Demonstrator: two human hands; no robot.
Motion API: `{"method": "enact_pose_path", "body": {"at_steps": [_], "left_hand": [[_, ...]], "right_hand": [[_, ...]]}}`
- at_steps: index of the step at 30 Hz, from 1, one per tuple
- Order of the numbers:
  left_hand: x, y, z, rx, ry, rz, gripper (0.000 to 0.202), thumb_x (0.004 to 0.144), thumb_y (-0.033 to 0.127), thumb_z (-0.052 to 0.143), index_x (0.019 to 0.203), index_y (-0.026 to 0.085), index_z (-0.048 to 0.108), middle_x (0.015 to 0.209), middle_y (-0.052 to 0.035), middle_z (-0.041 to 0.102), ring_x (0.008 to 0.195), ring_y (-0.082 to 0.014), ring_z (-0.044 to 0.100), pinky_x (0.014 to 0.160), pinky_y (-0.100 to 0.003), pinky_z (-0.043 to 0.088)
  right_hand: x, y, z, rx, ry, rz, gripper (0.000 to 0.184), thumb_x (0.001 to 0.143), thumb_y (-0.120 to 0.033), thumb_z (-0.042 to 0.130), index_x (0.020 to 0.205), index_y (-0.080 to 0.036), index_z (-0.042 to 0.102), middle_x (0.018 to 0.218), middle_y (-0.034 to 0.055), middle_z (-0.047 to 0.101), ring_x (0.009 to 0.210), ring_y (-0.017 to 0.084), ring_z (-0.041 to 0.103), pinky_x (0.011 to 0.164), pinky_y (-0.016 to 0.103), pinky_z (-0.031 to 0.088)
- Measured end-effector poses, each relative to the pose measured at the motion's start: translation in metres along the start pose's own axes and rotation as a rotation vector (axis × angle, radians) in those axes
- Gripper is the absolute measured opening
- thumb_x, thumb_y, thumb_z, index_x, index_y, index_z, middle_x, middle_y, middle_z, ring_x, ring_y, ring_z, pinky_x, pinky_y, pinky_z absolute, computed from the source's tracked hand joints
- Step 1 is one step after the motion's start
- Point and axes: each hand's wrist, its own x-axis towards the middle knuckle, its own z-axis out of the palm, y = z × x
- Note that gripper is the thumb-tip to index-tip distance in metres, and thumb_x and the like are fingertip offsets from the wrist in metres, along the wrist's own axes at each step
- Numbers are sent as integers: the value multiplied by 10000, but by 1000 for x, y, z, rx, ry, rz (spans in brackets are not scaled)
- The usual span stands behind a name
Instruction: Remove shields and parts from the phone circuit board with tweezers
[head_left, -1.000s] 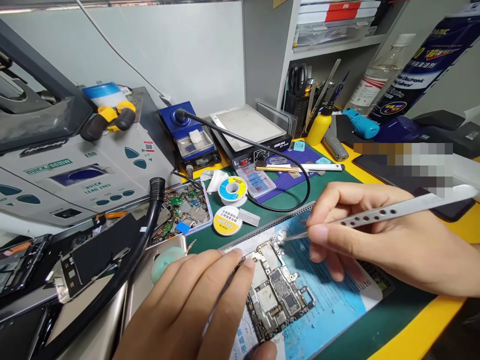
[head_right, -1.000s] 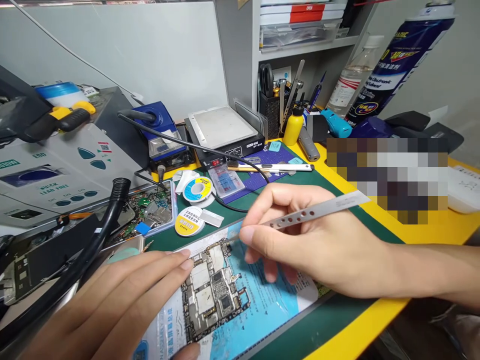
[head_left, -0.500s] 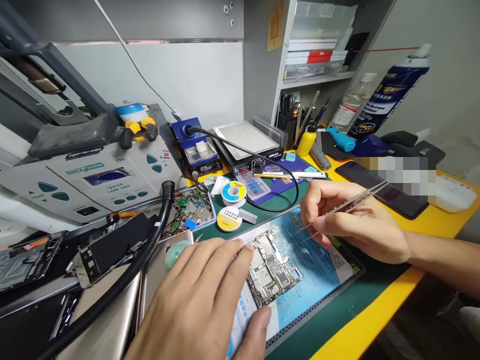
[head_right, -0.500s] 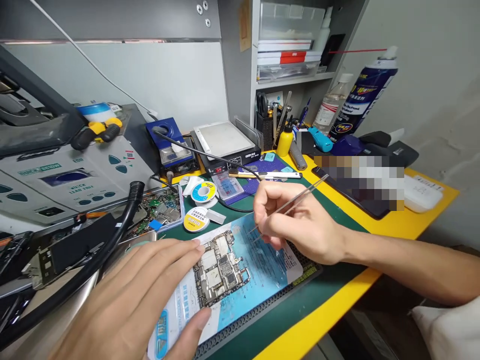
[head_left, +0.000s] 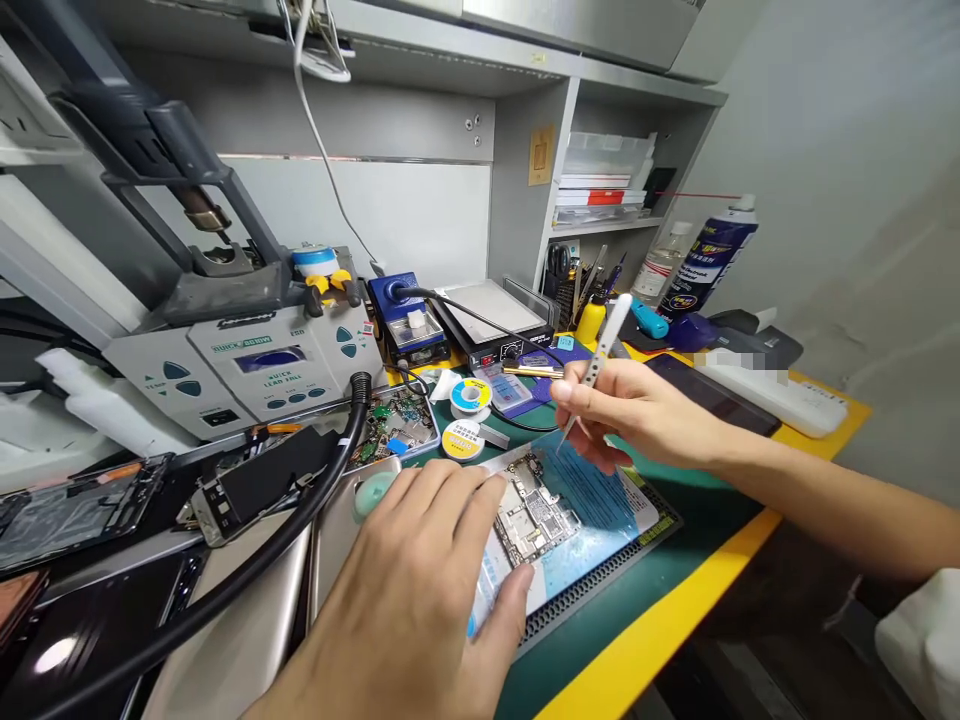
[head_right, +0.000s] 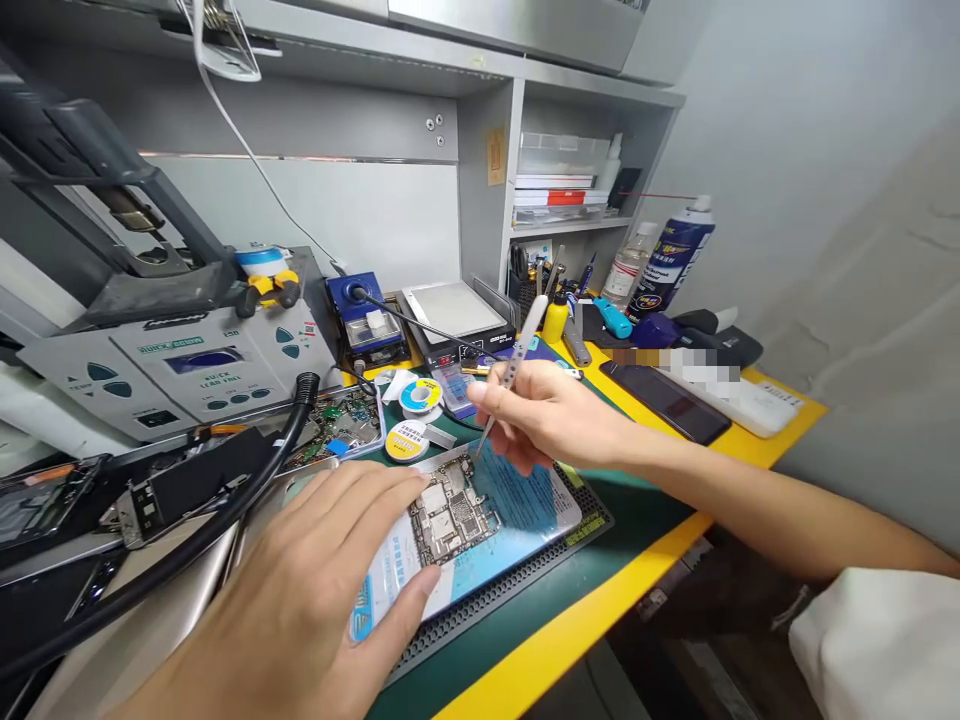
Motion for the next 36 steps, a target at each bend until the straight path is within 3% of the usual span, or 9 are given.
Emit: {"method": "enact_pose_path", "body": {"at_steps": [6,14,20,25,29,33,36], "left_hand": [[-3,0,1,2,-4,-21,277,1052,283,618,1286,176,720,1200,-94,847,1074,-315,802,839,-485,636],[-3,0,6,-9,-9,-37,320,1075,316,621,1338,169,730,1245,-99,841,1111,-313,786,917,-490,623],[2,0,7,2,-7,-27,422,992,383,717,1370,200,764,1265,-149,823,1202,-345,761,1062,-496,641],[13,0,9,16,-6,-17,460,982,425,724,1384,207,771,1292,-161,809,1231,-359,748,1105,-520,642],[2,-1,6,22,-5,-20,409,1022,370,693,1384,195,767,1269,-143,825,1182,-335,765,1047,-484,643],[-6,-1,5,33,-2,-23,340,1105,313,600,1371,152,738,1281,-121,839,1165,-311,772,989,-477,614],[-4,-1,8,55,1,-19,323,1123,295,575,1369,146,721,1282,-114,841,1159,-313,770,977,-490,596]], "right_hand": [[10,25,25,-84,31,-83,742,999,-896,719,711,-222,606,542,-34,545,453,107,451,403,255,324],[6,35,24,-225,72,-191,768,1079,-902,593,733,-216,609,665,-19,559,583,129,504,521,289,388],[3,30,24,-337,48,-267,780,1133,-885,486,714,-230,548,677,-34,504,607,129,443,575,316,360],[1,28,26,-399,29,-324,649,1218,-698,496,760,-239,514,709,-45,483,643,136,387,632,336,347],[0,29,27,-409,20,-329,544,1226,-522,532,761,-257,436,699,-61,433,634,133,351,626,338,320],[-1,27,27,-396,19,-311,537,1200,-505,593,760,-264,400,672,-81,363,621,127,305,599,329,279],[-2,23,25,-375,1,-281,554,1198,-570,602,767,-248,471,677,-69,419,625,126,374,590,305,318]]}}
